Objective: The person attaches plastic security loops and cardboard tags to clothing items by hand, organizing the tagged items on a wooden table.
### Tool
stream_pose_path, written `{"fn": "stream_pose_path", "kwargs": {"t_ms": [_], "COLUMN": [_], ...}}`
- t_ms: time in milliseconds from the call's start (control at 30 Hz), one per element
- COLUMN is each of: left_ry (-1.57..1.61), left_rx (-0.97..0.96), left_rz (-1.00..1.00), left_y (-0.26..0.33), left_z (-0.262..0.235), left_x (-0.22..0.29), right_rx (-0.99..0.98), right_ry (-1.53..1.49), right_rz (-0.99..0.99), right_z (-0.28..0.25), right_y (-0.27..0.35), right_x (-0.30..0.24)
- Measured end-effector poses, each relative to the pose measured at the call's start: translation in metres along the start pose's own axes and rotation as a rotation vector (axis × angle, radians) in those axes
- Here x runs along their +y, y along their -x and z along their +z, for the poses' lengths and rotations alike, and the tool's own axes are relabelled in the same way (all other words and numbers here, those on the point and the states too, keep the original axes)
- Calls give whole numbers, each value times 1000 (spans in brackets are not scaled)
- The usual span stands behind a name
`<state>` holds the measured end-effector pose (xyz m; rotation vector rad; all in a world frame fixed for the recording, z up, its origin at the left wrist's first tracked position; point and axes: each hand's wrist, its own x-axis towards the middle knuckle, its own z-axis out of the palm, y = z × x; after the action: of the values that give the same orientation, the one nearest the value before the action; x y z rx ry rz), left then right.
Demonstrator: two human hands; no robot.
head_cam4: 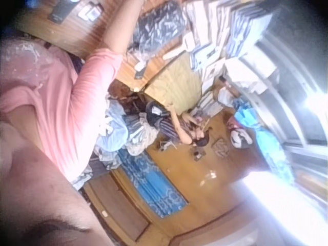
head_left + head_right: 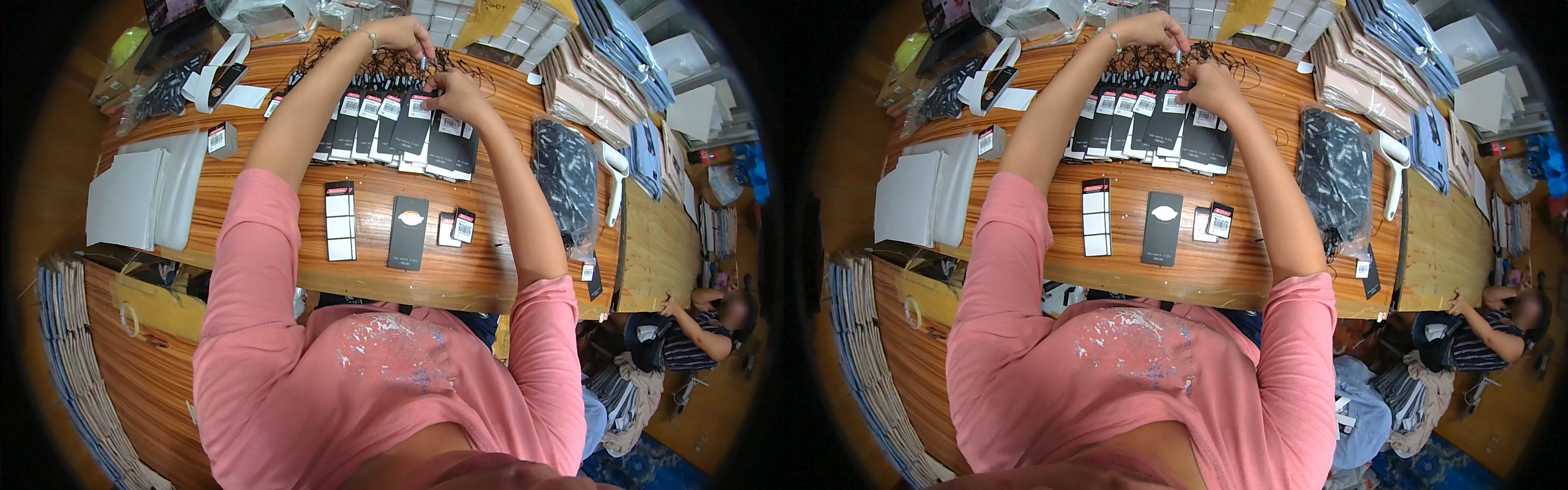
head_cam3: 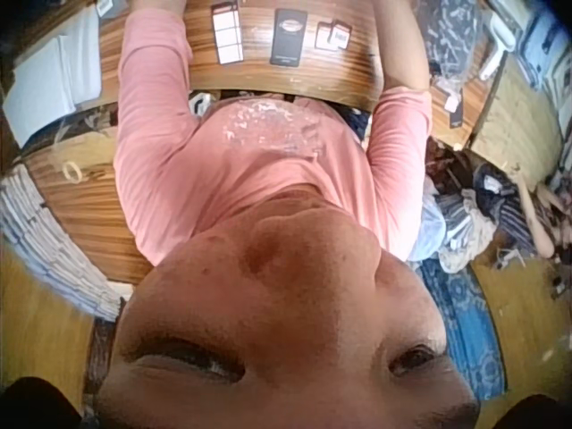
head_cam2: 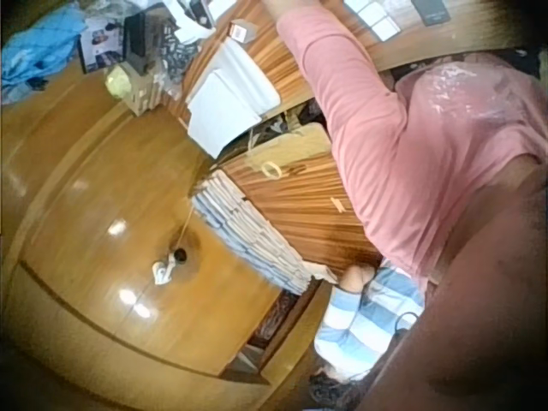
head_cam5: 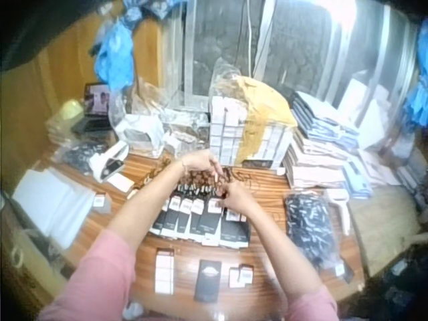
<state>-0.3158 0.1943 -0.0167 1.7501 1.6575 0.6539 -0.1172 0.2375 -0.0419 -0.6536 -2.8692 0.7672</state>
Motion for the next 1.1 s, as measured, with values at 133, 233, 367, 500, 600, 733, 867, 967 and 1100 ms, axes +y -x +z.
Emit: {"fn": "stream_pose_path", "kwargs": {"t_ms": [133,233,367,500,600,733,867,967,1100], "left_ry": [20,-15,60,83,71,28,39,136,270], "left_rx": [50,85,120,162,204,243,275,257,271], "left_rz": [-59,-34,-20,6,-20,70,113,56,97], "left_y": [5,7,5,2,3,6,12,28,45], "left_z": [0,4,10,13,15,7,-12,-21,-30], "left_x": [-8,-6,-18,-27,-36,-30,-44,-29,-30], "right_rx": [4,0,-21,-11,-17,7,36,18,-86], "right_ry": [43,64,74,45,54,47,82,87,52], "right_rz": [-44,-32,-31,-51,-23,-27,-62,-52,-47], "right_z": [-2,-3,-4,2,0,-2,0,4,8], "right_y": [2,2,0,-4,-1,-2,-8,-13,-27], "right_x": [-11,-11,-11,-1,-9,-7,-14,-20,-36]}}
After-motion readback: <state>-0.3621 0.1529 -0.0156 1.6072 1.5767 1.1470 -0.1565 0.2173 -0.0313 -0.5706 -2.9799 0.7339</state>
